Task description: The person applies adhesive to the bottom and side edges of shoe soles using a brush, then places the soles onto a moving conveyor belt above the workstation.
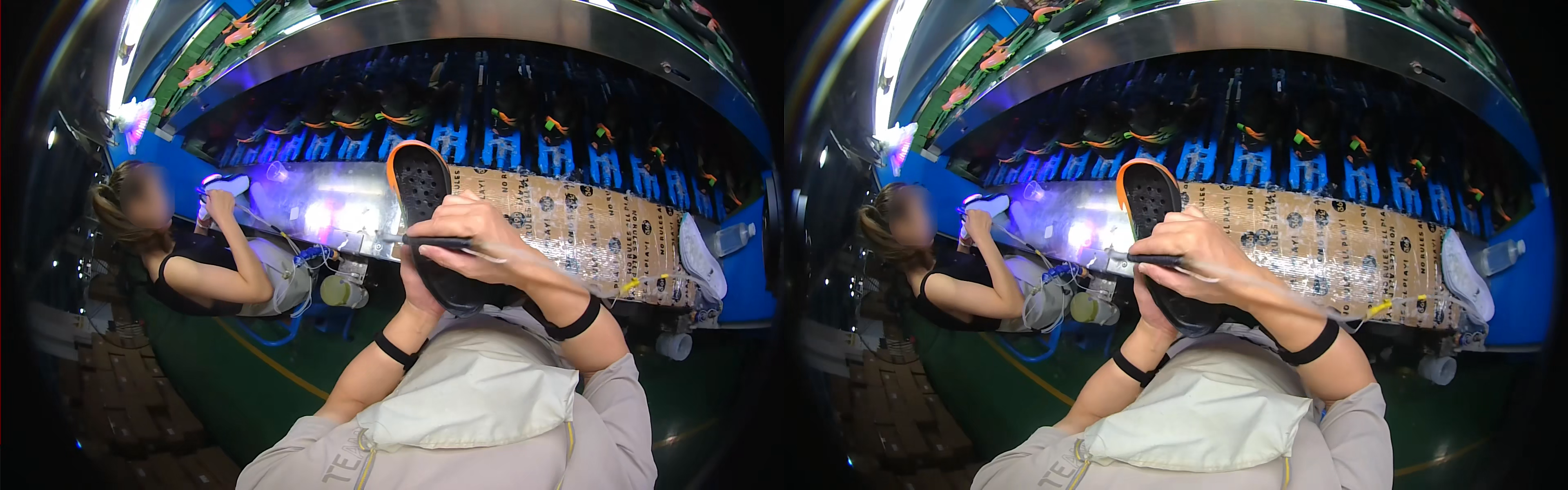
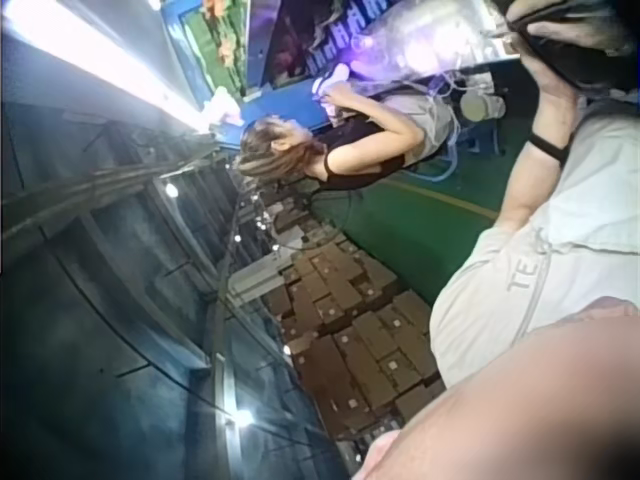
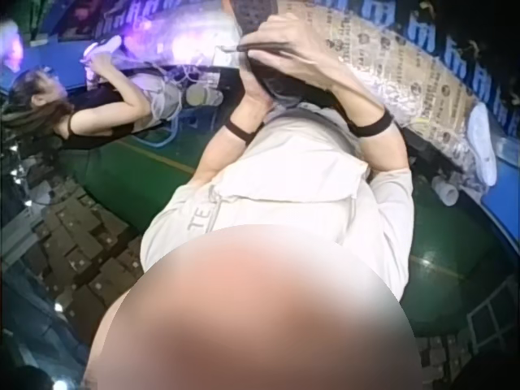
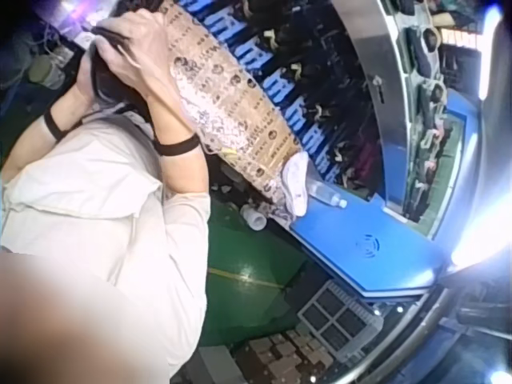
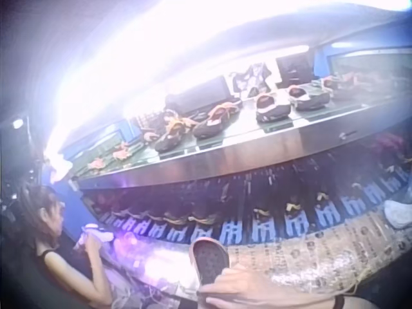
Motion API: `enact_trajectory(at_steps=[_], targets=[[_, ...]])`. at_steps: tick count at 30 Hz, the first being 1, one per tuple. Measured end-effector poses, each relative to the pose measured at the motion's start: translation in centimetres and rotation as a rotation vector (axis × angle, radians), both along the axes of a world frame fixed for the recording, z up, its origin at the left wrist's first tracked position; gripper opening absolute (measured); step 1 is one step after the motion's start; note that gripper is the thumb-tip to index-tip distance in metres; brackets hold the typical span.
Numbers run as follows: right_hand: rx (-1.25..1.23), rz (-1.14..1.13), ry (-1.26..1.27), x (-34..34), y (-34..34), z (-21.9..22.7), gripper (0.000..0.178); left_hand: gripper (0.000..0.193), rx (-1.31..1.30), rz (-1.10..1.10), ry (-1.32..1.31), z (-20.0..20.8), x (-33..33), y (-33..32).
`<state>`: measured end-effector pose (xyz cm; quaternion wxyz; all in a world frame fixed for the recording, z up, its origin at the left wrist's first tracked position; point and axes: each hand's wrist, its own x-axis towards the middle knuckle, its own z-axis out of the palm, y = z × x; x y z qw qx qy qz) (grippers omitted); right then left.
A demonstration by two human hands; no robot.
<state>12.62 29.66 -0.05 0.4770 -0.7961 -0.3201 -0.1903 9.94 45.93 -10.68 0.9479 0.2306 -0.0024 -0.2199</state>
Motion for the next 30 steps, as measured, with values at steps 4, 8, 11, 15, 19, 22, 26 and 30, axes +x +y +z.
enact_trajectory(at_steps=[4, 8, 11, 15, 19, 22, 26, 30], targets=[[0.058, -0.246, -0.075, -0.1, 0.5, -0.5, 0.028, 0.069, -0.158, -0.042, -0.082, 0.3, 0.5, 0.8], [-0.135, 0.136, -0.039, -0.9, 1.0, 0.3, 0.03, 0.085, 0.11, 0.011, -0.25, -1.3, 0.9, 1.4], [0.066, 0.002, -0.048, -1.0, 1.0, 0.3, 0.023, 0.083, 0.002, 0.017, -0.301, -0.3, 1.5, 1.4], [-0.251, -0.043, -0.207, -1.5, 1.1, 0.9, 0.024, 0.079, -0.094, 0.098, -0.036, -0.6, 2.2, 1.6], [0.038, 0.227, 0.009, -1.7, 0.5, 1.5, 0.025, 0.087, 0.111, 0.149, -0.189, 0.9, 2.1, 2.2], [-0.19, -0.039, -0.11, -2.0, 0.7, 1.7, 0.026, 0.095, -0.333, -0.037, -0.113, 1.1, 3.2, 2.7], [-0.112, 0.426, 0.039, -2.3, -0.1, 3.0, 0.034, 0.099, -0.316, -0.083, -0.133, 1.7, 4.3, 2.6], [-0.138, 0.037, -0.035, -2.6, -0.1, 3.3, 0.033, 0.103, -0.33, -0.143, -0.161, 3.2, 4.9, 3.0]])
